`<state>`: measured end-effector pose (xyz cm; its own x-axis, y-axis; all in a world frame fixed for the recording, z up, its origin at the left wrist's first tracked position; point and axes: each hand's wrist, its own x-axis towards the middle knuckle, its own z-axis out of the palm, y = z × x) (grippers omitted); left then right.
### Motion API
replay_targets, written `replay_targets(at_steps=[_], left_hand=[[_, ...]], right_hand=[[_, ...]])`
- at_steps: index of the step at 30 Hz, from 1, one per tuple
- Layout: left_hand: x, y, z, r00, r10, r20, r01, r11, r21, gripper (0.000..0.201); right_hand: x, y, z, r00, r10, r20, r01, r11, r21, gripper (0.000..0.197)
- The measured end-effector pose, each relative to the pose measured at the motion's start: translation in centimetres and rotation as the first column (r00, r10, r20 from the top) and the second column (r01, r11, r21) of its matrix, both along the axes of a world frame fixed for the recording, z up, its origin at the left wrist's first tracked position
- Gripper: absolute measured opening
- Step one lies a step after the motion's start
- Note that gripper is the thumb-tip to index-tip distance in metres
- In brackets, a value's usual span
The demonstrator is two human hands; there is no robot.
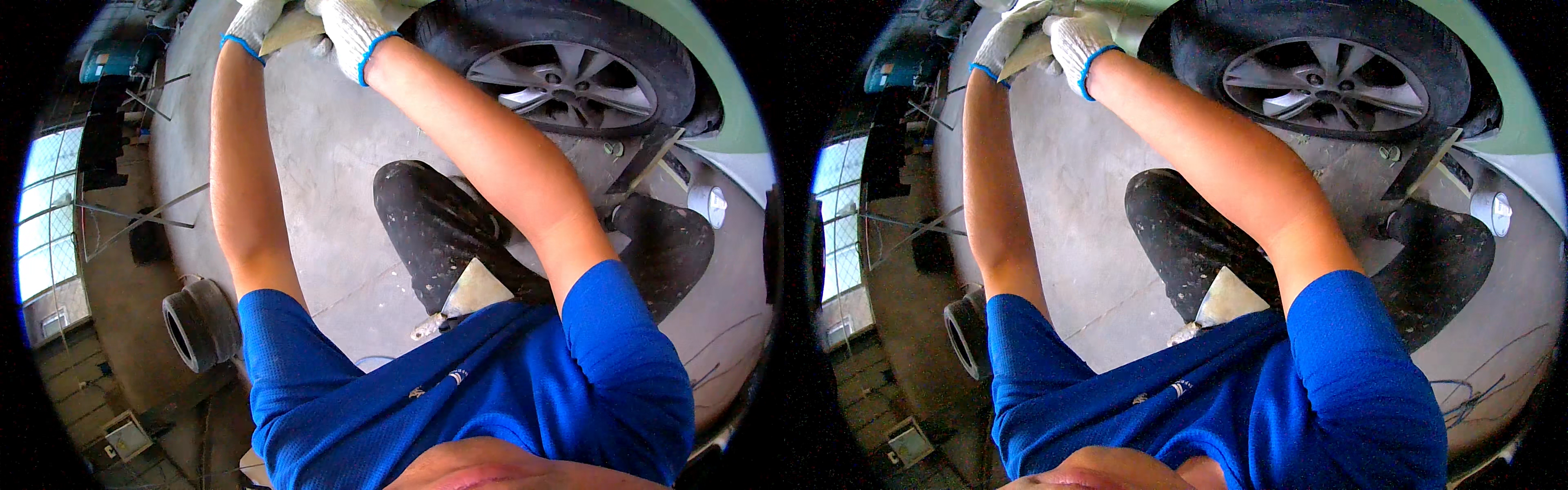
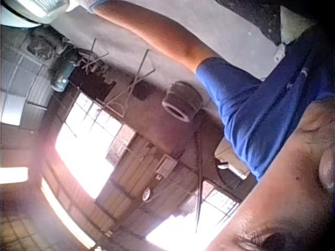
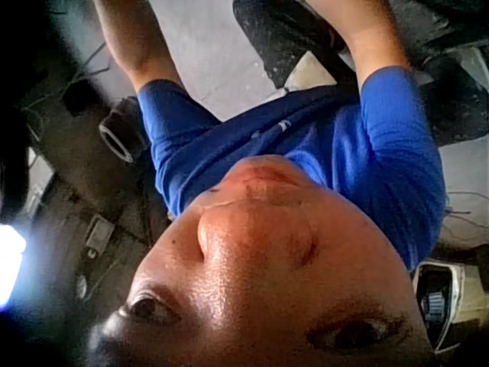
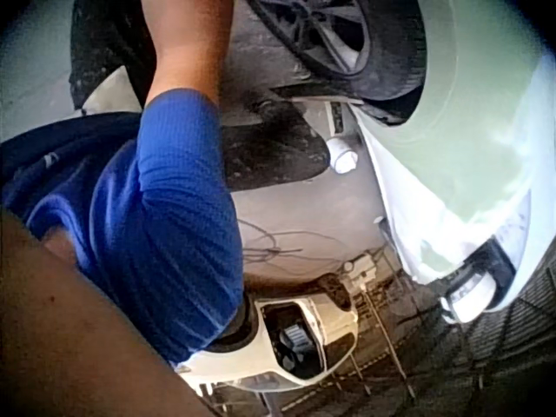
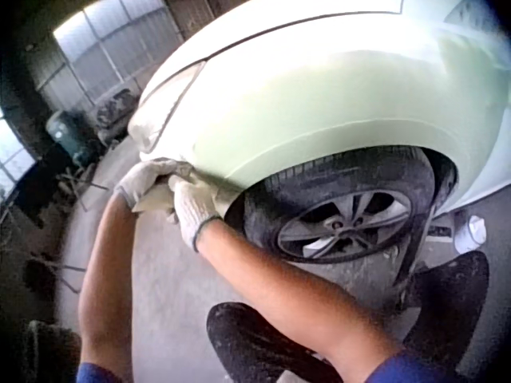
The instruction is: The person kneels beside a light green car and uses a sanding block to smooth the surface of the front wheel arch. They repeatedly rub the sanding block against the curved panel above the tire.
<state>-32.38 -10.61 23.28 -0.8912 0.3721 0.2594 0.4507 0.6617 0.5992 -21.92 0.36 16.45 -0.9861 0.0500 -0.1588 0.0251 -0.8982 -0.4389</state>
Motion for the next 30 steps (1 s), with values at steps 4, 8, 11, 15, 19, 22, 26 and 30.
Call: replay_targets(at_steps=[4,8,11,15,19,22,26,30], left_hand=[[0.6,0.1,0.2,1.0,-0.006,-0.022,0.006,1.0,-0.013,0.034],[1.2,0.4,-0.1,0.999,-0.002,-0.041,0.001,1.0,-0.03,0.034],[1.8,0.9,-0.8,0.999,0.003,-0.054,-0.005,0.999,-0.04,0.035],[2.0,1.3,-1.5,0.997,0.012,-0.077,-0.017,0.998,-0.058,0.035],[2.2,1.6,-1.9,0.994,0.02,-0.108,-0.028,0.997,-0.077,0.035],[2.8,1.9,-2.5,0.988,0.03,-0.153,-0.045,0.994,-0.098,0.036],[4.3,2.7,-4.2,0.947,0.054,-0.316,-0.108,0.982,-0.158,0.036],[8.2,7.9,-9.1,0.864,-0.007,-0.504,-0.15,0.951,-0.27,0.036]], right_hand=[[0.2,0.3,-0.4,1.0,0.001,0.006,-0.001,0.999,-0.036,0.038],[0.9,0.6,-1.1,1.0,0.008,0.008,-0.008,0.996,-0.085,0.038],[1.8,1.4,-2.1,1.0,-0.002,0.014,0.003,0.993,-0.118,0.038],[2.7,1.9,-3.0,0.999,-0.01,0.031,0.015,0.986,-0.167,0.038],[3.5,2.5,-3.7,0.999,-0.023,0.049,0.032,0.978,-0.205,0.039],[4.2,3.3,-4.9,0.997,-0.04,0.061,0.053,0.972,-0.229,0.039],[5.7,5.1,-6.7,0.996,-0.064,0.068,0.078,0.971,-0.227,0.039],[7.8,10.1,-9.1,0.989,-0.134,0.066,0.14,0.985,-0.097,0.039]])
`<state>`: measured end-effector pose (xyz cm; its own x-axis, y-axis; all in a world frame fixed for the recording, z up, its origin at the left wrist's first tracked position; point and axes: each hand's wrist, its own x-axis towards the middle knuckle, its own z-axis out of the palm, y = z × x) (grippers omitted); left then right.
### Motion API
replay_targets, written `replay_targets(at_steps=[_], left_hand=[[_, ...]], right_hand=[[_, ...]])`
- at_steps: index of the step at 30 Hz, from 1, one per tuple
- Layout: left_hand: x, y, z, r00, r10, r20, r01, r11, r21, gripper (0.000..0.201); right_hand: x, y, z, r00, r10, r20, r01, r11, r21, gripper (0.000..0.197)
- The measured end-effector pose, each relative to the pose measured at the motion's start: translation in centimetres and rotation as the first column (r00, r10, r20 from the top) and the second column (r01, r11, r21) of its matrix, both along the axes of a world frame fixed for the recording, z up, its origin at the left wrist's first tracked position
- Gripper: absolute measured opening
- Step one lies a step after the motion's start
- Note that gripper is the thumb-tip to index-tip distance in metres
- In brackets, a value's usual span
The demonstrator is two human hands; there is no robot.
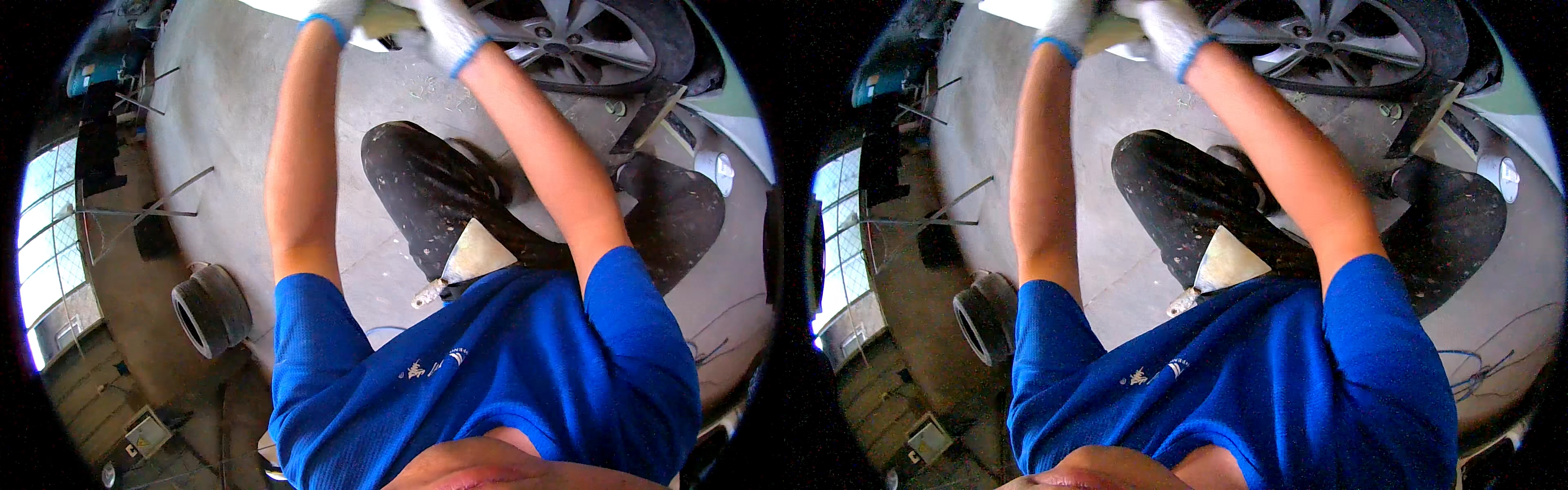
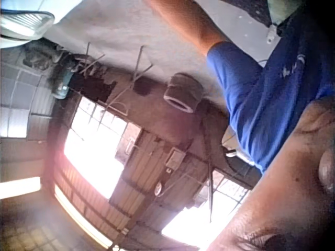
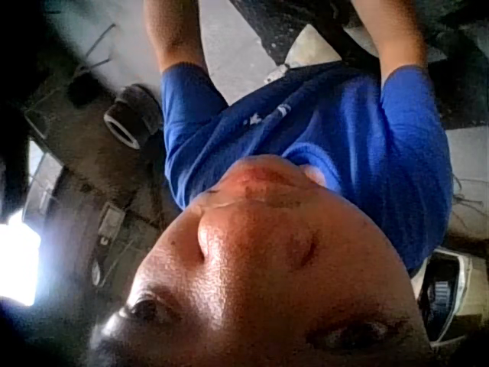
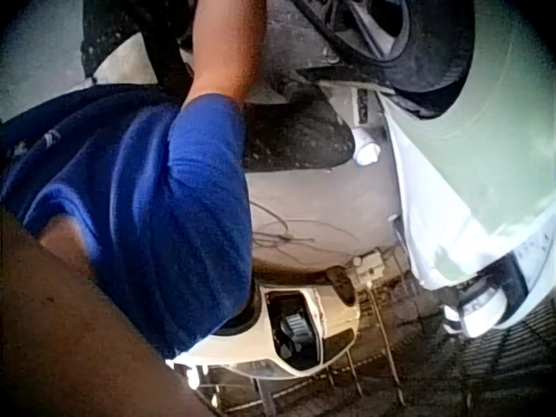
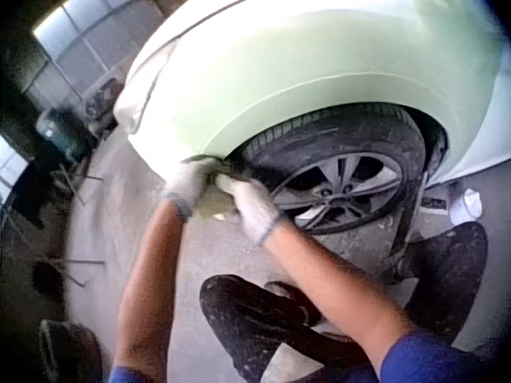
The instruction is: The person kneels beside a light green car and uses a sanding block to smooth the surface of the front wheel arch. They repeatedly rub the sanding block against the curved panel above the tire.
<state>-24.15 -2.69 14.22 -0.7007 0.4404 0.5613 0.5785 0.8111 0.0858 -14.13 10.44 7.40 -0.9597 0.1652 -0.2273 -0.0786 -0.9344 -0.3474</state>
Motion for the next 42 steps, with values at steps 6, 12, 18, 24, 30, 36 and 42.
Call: replay_targets(at_steps=[6,12,18,24,30,36,42], left_hand=[[8.4,1.0,-8.6,0.994,-0.107,0.031,0.109,0.991,-0.074,0.037],[2.0,-0.7,-0.7,0.987,-0.16,-0.011,0.16,0.968,0.192,0.038],[5.2,4.3,-4.9,0.992,0.098,-0.081,-0.105,0.991,-0.079,0.05],[9.7,3.2,-7.5,0.982,-0.185,-0.024,0.181,0.915,0.36,0.055],[7.7,5.5,-2.0,0.977,0.208,-0.043,-0.171,0.89,0.423,0.068],[14.3,9.9,-8.4,0.901,-0.321,0.29,0.072,0.772,0.632,0.049],[13.3,7.8,-5.6,0.366,-0.76,0.537,0.097,0.605,0.79,0.047]], right_hand=[[8.0,5.2,-1.1,0.992,0.066,0.105,-0.121,0.701,0.703,0.045],[11.8,8.6,-1.4,0.985,0.125,0.117,-0.169,0.62,0.766,0.044],[17.5,8.7,-3.8,0.951,0.006,0.309,-0.293,0.341,0.893,0.05],[19.8,11.0,-5.4,0.891,0.086,0.445,-0.445,0.35,0.824,0.055],[19.0,10.0,-5.9,0.951,-0.043,0.308,-0.289,0.245,0.926,0.054],[18.1,13.2,-6.6,0.955,-0.19,0.228,-0.183,0.226,0.957,0.069],[16.1,10.7,0.3,0.983,-0.163,0.083,-0.064,0.121,0.991,0.072]])
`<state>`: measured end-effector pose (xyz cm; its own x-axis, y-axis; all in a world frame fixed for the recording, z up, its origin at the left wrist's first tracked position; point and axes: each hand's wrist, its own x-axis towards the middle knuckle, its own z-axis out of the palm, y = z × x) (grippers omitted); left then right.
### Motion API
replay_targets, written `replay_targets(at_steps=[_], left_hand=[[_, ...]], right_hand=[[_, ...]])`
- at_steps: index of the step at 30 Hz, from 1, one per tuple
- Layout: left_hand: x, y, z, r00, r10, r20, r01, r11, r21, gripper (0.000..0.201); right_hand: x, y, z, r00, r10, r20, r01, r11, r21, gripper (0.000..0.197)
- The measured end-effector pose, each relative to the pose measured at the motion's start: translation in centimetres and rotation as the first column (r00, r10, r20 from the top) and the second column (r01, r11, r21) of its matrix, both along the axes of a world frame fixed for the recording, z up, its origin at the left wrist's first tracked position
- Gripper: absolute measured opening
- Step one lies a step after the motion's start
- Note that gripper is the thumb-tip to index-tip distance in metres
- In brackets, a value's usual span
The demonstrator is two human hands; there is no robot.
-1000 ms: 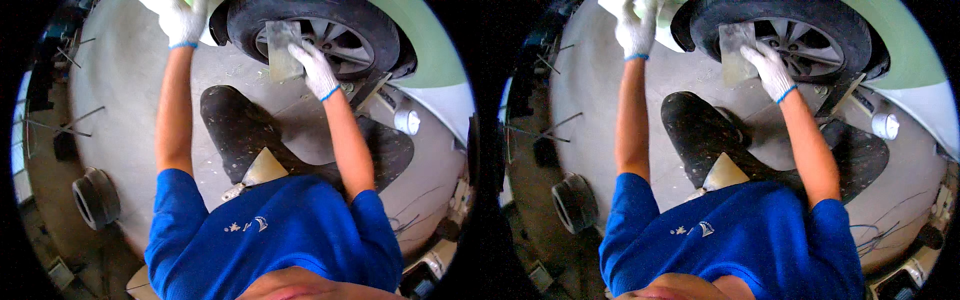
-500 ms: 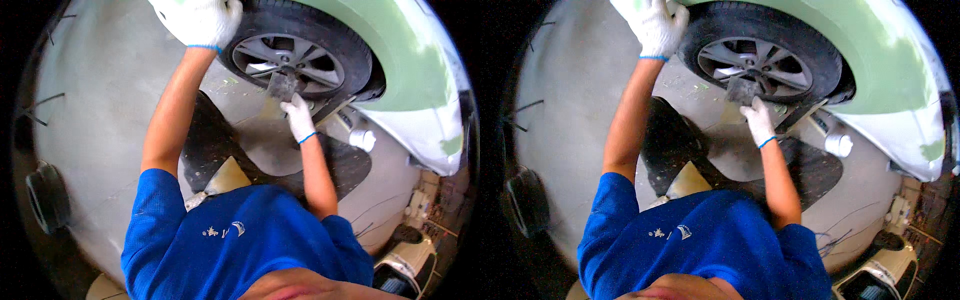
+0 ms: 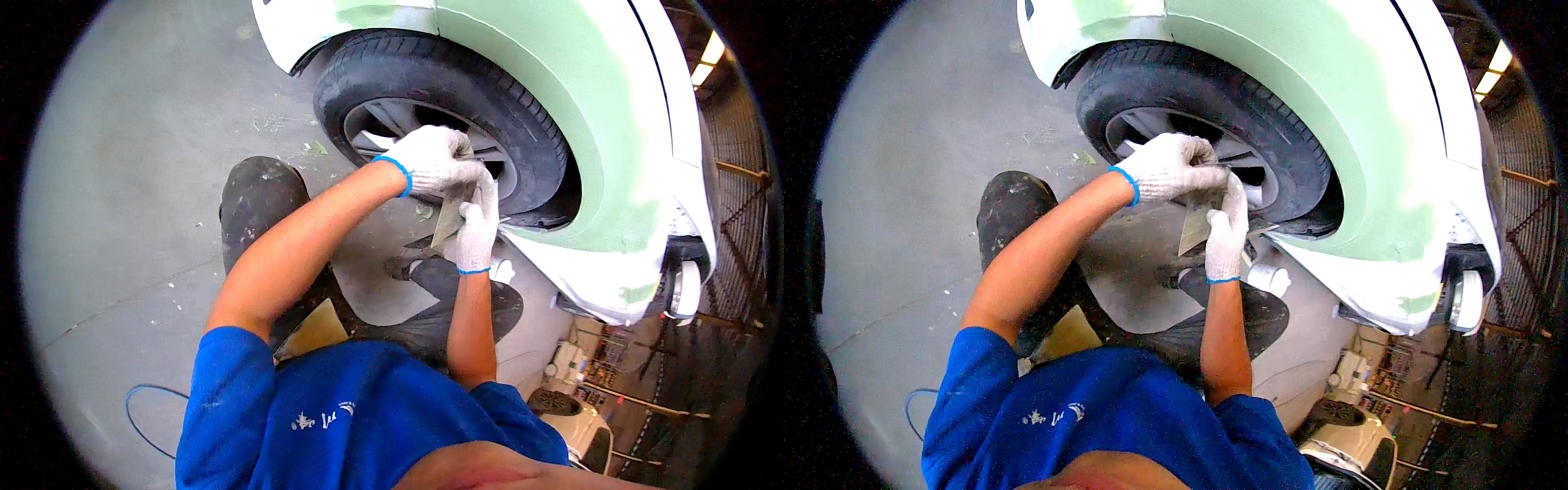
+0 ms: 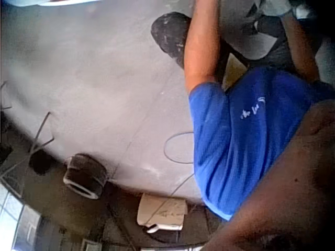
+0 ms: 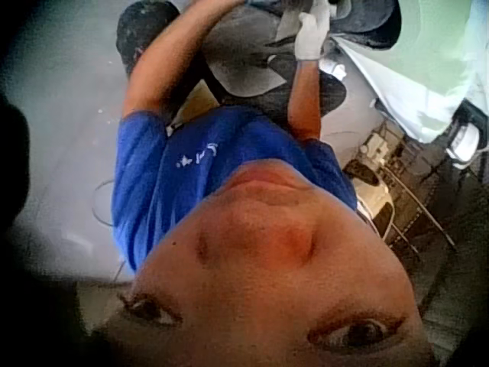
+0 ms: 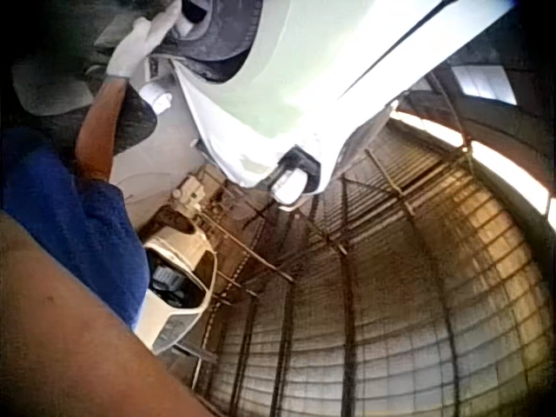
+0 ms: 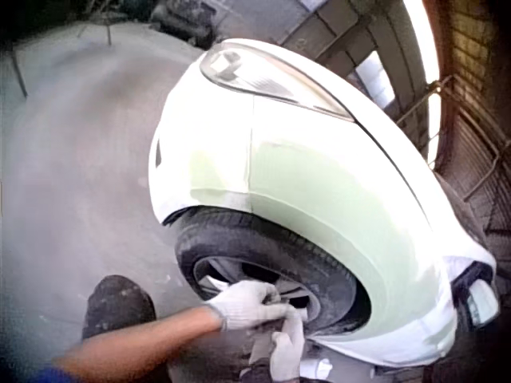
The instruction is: The person kneels beside a light green car and uses a sanding block to smooth the surface of the front wheel arch. They repeatedly rub the sanding block against the curved panel above the tire.
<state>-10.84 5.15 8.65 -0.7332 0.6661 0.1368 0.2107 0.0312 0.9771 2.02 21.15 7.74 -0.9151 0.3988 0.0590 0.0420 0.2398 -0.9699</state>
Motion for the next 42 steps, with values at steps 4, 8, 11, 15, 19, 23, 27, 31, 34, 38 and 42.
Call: replay_targets(at_steps=[4,8,11,15,19,23,27,31,34,38,42], left_hand=[[-0.3,-0.6,-0.1,0.98,0.167,-0.104,-0.16,0.985,0.07,0.029],[-0.8,-1.3,0.6,0.962,0.272,-0.04,-0.265,0.956,0.123,0.028],[-1.5,-2.5,2.1,0.959,0.276,0.068,-0.283,0.946,0.156,0.033],[-1.6,-3.6,3.9,0.899,0.219,0.378,-0.379,0.822,0.425,0.04],[-3.7,-3.0,2.4,0.721,0.153,0.675,-0.647,0.495,0.579,0.03],[-7.4,-1.4,-0.6,0.525,0.229,0.82,-0.803,0.451,0.389,0.017],[-8.8,-2.1,-0.4,0.458,-0.245,0.854,-0.83,0.225,0.51,0.01],[-8.9,-0.1,-2.2,0.711,0.215,0.669,-0.68,0.454,0.576,0.017],[-8.2,-1.7,-1.3,0.713,0.207,0.67,-0.667,0.496,0.557,0.038],[-8.3,-2.3,-0.2,0.526,-0.338,0.781,-0.782,0.169,0.6,0.063],[-8.3,-1.7,0.1,0.518,-0.372,0.77,-0.738,0.262,0.622,0.075]], right_hand=[[-2.3,-1.8,2.6,0.984,0.102,0.143,-0.141,0.946,0.292,0.076],[-4.4,-4.8,5.2,0.981,0.104,0.162,-0.182,0.772,0.608,0.089],[-5.7,-6.3,6.6,0.982,0.107,0.155,-0.188,0.579,0.793,0.088],[-8.7,-6.1,8.0,0.976,0.217,-0.006,-0.088,0.418,0.904,0.057],[-12.0,-10.2,12.8,0.96,0.22,-0.171,0.0,0.614,0.789,0.041],[-16.3,-13.6,17.6,0.911,0.387,-0.142,-0.003,0.35,0.937,0.036],[-24.7,-11.1,20.7,0.923,0.359,0.139,-0.104,-0.115,0.988,0.035],[-27.6,-10.1,22.2,0.918,0.22,0.33,-0.187,-0.494,0.849,0.035],[-27.9,-11.0,22.1,0.912,0.189,0.363,-0.207,-0.553,0.807,0.036],[-26.8,-14.0,20.9,0.916,0.185,0.357,-0.226,-0.497,0.838,0.036],[-23.0,-17.0,18.4,0.94,0.058,0.336,-0.289,-0.385,0.876,0.037]])
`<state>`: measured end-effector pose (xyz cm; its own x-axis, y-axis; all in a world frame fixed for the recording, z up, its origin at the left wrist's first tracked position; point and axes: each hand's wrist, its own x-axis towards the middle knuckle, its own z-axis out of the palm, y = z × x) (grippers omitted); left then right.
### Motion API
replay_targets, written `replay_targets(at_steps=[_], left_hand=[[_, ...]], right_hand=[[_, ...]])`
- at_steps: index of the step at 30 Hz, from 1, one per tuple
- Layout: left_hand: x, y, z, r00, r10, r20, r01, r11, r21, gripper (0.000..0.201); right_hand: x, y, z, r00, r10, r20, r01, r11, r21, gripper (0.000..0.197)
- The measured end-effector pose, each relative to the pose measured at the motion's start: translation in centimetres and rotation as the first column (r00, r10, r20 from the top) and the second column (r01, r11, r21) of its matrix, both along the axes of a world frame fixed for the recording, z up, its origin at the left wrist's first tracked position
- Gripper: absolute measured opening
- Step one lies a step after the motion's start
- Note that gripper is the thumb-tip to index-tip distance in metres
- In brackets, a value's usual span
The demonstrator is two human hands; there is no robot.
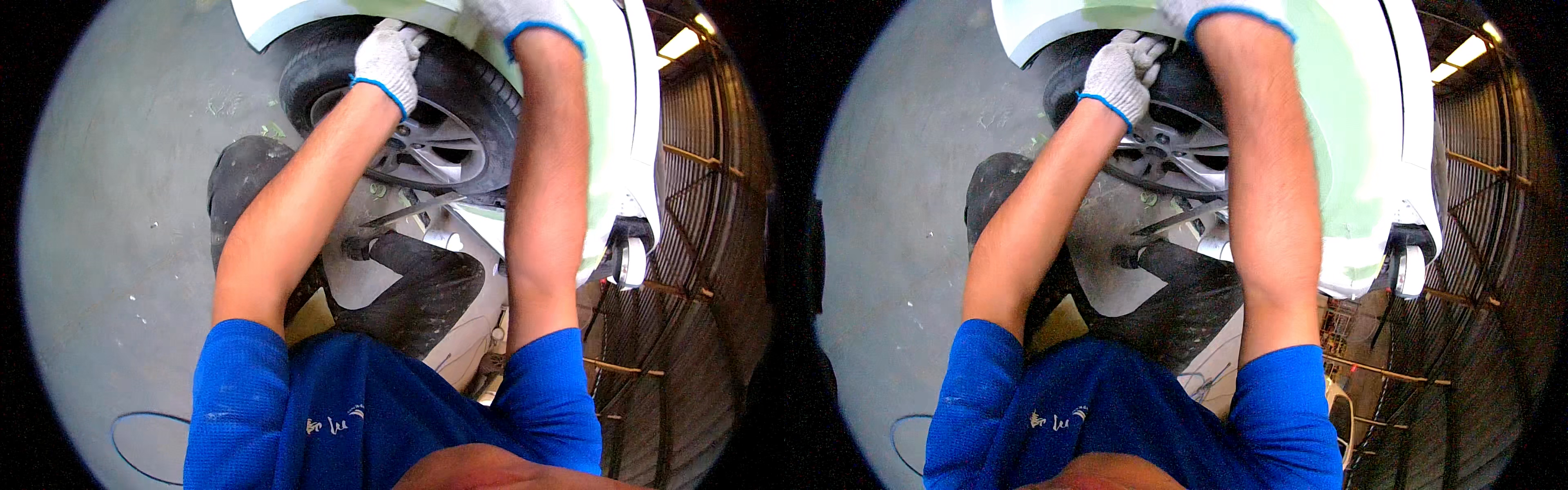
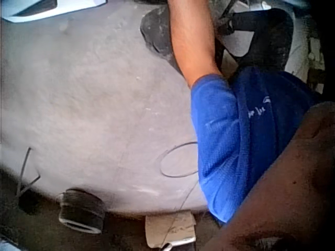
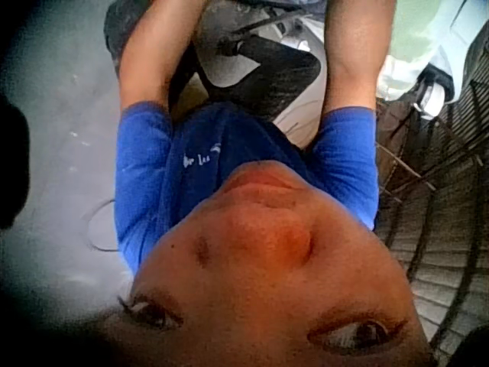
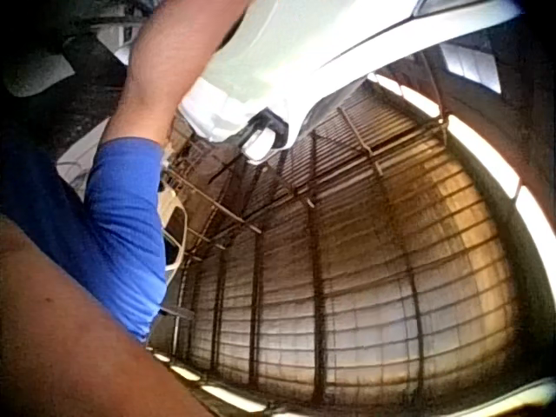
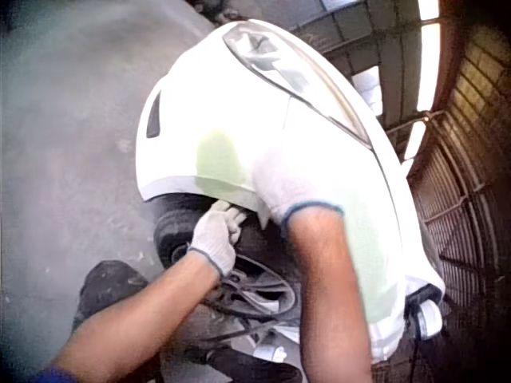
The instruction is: The person kneels beside a light green car and uses a sanding block to smooth the surface of the front wheel arch. They repeatedly rub the sanding block against the curved panel above the tire.
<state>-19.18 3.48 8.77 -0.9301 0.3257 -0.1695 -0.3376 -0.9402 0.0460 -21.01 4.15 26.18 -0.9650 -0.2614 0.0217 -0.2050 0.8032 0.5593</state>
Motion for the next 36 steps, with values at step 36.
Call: replay_targets(at_steps=[36], left_hand=[[-0.4,-2.4,-0.9,0.998,-0.054,0.036,0.056,0.998,-0.036,0.078]], right_hand=[[1.2,0.2,-3.1,0.956,0.041,-0.291,-0.162,0.898,-0.408,0.027]])
